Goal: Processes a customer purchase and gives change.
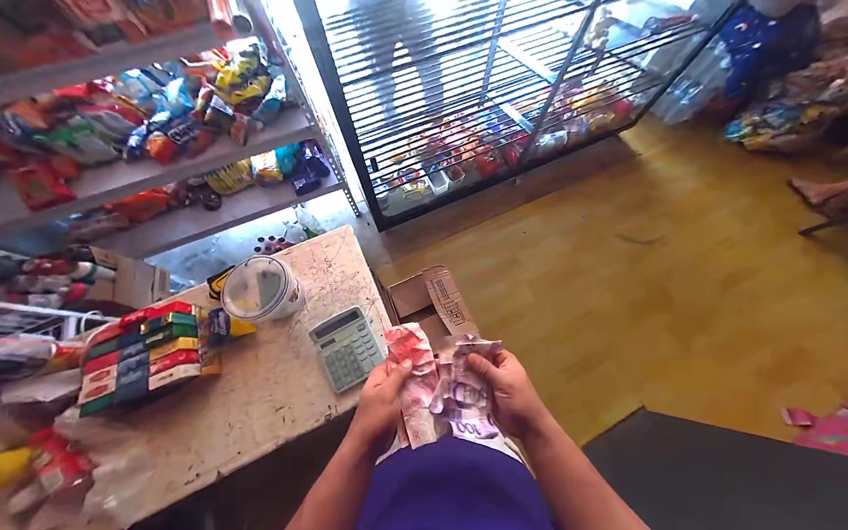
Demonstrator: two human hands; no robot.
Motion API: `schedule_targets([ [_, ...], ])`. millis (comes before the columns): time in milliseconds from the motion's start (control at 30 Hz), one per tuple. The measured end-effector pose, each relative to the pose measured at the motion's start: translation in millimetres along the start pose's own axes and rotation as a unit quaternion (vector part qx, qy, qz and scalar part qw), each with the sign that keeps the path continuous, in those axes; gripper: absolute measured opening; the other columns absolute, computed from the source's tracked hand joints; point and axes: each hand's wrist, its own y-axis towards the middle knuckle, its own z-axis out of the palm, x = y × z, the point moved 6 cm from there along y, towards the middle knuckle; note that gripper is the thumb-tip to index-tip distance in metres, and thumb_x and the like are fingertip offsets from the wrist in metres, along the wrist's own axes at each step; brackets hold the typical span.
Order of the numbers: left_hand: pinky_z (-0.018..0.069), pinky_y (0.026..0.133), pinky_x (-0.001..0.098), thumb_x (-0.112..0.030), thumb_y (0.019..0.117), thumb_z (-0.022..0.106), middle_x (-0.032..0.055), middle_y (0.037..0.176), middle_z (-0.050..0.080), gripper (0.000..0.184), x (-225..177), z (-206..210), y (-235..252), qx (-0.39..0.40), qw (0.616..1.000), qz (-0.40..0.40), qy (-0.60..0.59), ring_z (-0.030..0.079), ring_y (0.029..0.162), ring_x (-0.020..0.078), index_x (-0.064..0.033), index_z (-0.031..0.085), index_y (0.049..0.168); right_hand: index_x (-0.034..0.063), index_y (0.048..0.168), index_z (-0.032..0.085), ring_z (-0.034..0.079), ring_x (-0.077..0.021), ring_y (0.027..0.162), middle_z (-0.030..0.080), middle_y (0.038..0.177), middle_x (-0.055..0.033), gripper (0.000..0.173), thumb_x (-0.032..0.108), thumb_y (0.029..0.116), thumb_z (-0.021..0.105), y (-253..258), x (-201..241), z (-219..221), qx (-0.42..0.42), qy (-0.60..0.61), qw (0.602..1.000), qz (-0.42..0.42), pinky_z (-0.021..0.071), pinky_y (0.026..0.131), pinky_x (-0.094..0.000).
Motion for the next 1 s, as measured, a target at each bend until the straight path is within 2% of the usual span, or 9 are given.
schedule_targets([
  [133,0.0649,0.076,0.0348,0.002,0.0964,0.061,0.0107,0.089,0.076,0.015,-6.1,2.6,18.4,0.034,0.997,0.041,0.051,0.076,0.08,0.0174,0.0056,0.062,0.111,0.0037,0.103,0.067,0.074,-0.0111,0.075,0.076,0.084,-0.0046,0.012,0.011,0.0942,0.067,-12.4,18.5,-2.0,0.021,0.031,0.999,-0.003,0.0639,0.073,-0.0297],
  [233,0.0651,0.075,0.0367,0.006,0.0869,0.072,0.0137,0.088,0.076,0.023,-7.6,25.9,21.3,0.057,0.995,0.076,0.033,0.076,0.078,0.02,0.0074,0.064,0.109,-0.003,0.11,0.065,0.073,-0.0143,0.081,0.075,0.09,-0.009,0.015,0.005,0.0963,0.064,-9.8,12.7,0.5,-0.021,-0.023,0.999,-0.019,0.0635,0.078,-0.0328],
  [300,0.0646,0.076,0.0359,0.005,0.0899,0.068,0.0127,0.089,0.076,0.022,-8.0,42.5,22.2,0.092,0.992,0.083,0.031,0.075,0.079,0.0191,0.0066,0.062,0.111,-0.0056,0.117,0.063,0.073,-0.0169,0.088,0.074,0.098,-0.0119,0.021,0.002,0.097,0.063,-4.7,5.9,-2.2,-0.046,-0.026,0.998,-0.02,0.0622,0.084,-0.0354],
  [367,0.0632,0.075,0.0326,-0.003,0.1028,0.052,0.0092,0.089,0.074,0.017,-2.8,54.3,27.1,0.124,0.99,0.06,0.026,0.073,0.078,0.015,0.0042,0.06,0.116,-0.0053,0.115,0.064,0.073,-0.0155,0.089,0.074,0.098,-0.0111,0.019,0.0,0.0968,0.063,-1.9,10.8,-9.4,-0.069,-0.026,0.997,-0.035,0.0619,0.085,-0.0336],
  [467,0.0629,0.078,0.033,-0.016,0.1118,0.032,0.0086,0.089,0.074,0.035,6.7,71.3,36.1,0.147,0.989,0.02,0.017,0.073,0.08,0.0146,0.0024,0.062,0.113,-0.0051,0.111,0.067,0.072,-0.0147,0.09,0.075,0.098,-0.0107,0.017,-0.004,0.0942,0.064,3.5,26.7,-28.4,-0.09,-0.044,0.992,-0.073,0.0613,0.087,-0.0329],
  [633,0.0599,0.092,0.0336,-0.026,0.103,0.057,0.0073,0.111,0.07,0.032,24.9,117.6,61.0,0.169,0.97,0.053,0.166,0.07,0.099,0.014,-0.0019,0.067,0.123,0.0001,0.102,0.066,0.071,-0.0114,0.085,0.073,0.091,-0.0058,0.01,0.002,0.0928,0.068,30.2,44.4,-60.0,-0.069,-0.123,0.986,-0.094,0.0613,0.081,-0.0308],
  [767,0.0633,0.084,0.0331,-0.002,0.099,0.058,0.0079,0.099,0.078,0.022,32.6,161.3,92.9,0.103,0.986,0.084,0.103,0.075,0.089,0.0142,0.002,0.069,0.117,0.0044,0.113,0.056,0.059,-0.0088,0.069,0.059,0.082,0.0002,0.019,0.018,0.1083,0.043,56.3,70.4,-141.9,-0.005,-0.124,0.992,0.032,0.0542,0.067,-0.0268],
  [867,0.0638,0.08,0.0329,0.001,0.0989,0.056,0.0087,0.096,0.077,0.02,40.7,191.0,122.6,0.018,0.994,0.099,0.049,0.075,0.085,0.0149,0.0041,0.066,0.116,-0.0036,0.121,0.06,0.072,-0.0192,0.081,0.069,0.097,-0.0119,0.021,0.008,0.1052,0.052,68.3,98.5,-238.5,-0.046,-0.211,0.968,0.125,0.0623,0.075,-0.0348],
  [1000,0.0642,0.076,0.0304,0.002,0.0986,0.053,0.0047,0.092,0.077,0.018,47.5,234.4,153.4,-0.033,0.991,0.129,0.016,0.074,0.081,0.0116,0.002,0.064,0.113,-0.0037,0.13,0.059,0.074,-0.0263,0.1,0.073,0.113,-0.0164,0.031,0.005,0.1088,0.038,64.2,141.9,-310.1,-0.034,0.047,0.993,0.102,0.0618,0.087,-0.0391],
])
